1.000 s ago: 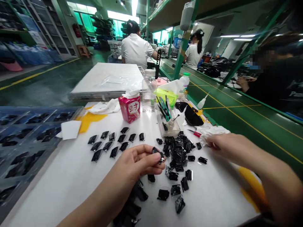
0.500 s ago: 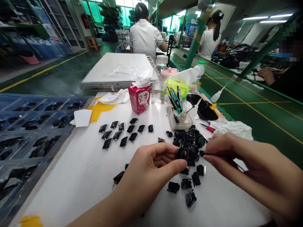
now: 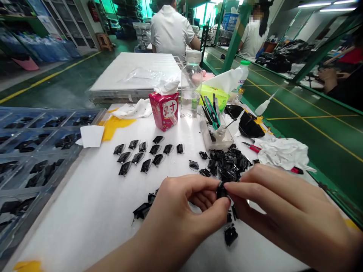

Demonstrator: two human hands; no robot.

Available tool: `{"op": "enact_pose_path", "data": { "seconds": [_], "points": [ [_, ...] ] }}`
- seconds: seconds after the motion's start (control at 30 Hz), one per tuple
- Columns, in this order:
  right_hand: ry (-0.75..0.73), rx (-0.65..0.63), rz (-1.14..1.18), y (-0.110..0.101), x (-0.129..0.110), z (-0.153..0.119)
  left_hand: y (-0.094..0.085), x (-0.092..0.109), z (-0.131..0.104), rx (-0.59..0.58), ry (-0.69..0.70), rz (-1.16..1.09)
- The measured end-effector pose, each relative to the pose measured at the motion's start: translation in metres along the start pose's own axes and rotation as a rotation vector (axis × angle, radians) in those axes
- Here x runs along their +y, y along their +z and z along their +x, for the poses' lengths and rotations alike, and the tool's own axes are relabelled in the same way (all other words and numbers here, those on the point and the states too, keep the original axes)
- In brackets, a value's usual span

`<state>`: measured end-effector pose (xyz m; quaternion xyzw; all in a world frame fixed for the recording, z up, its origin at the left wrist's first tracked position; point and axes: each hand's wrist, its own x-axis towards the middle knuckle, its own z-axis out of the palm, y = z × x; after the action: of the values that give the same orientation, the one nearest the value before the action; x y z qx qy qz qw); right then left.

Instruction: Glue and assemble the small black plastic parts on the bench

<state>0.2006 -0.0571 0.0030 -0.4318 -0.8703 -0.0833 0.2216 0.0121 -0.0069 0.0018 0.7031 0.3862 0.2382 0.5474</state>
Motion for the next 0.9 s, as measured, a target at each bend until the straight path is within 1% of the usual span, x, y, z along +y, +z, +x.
{"op": "enact_pose_path", "data": {
  "seconds": [0.13, 0.23, 0.4, 0.53, 0.63, 0.73, 0.8, 0.87, 0.9],
  "points": [
    [-0.001, 0.000, 0.018, 0.004, -0.002, 0.000, 0.001, -0.002, -0.003, 0.064, 0.122, 0.148],
    [0.016, -0.014, 0.032, 0.006, -0.003, 0.000, 0.001, -0.004, -0.006, 0.077, 0.177, 0.249],
    [0.050, -0.010, 0.058, 0.008, -0.001, 0.000, 0.000, -0.008, -0.006, 0.105, 0.240, 0.328],
    [0.033, 0.006, 0.065, 0.012, 0.000, -0.001, 0.000, -0.007, -0.006, 0.111, 0.234, 0.362],
    [0.024, 0.015, 0.054, 0.013, -0.002, 0.001, 0.000, -0.006, -0.005, 0.062, 0.174, 0.280],
    [0.071, 0.041, 0.024, 0.006, -0.002, 0.004, 0.000, -0.003, -0.004, 0.013, 0.017, 0.070],
    [0.183, 0.077, -0.042, -0.003, 0.006, 0.002, -0.001, -0.001, -0.002, -0.001, -0.116, -0.077],
    [0.353, 0.105, -0.168, -0.014, 0.023, -0.007, -0.003, 0.000, 0.000, 0.002, -0.223, -0.182],
    [0.461, 0.092, -0.270, -0.020, 0.036, -0.014, -0.004, 0.001, 0.001, 0.007, -0.259, -0.217]
  ]
}}
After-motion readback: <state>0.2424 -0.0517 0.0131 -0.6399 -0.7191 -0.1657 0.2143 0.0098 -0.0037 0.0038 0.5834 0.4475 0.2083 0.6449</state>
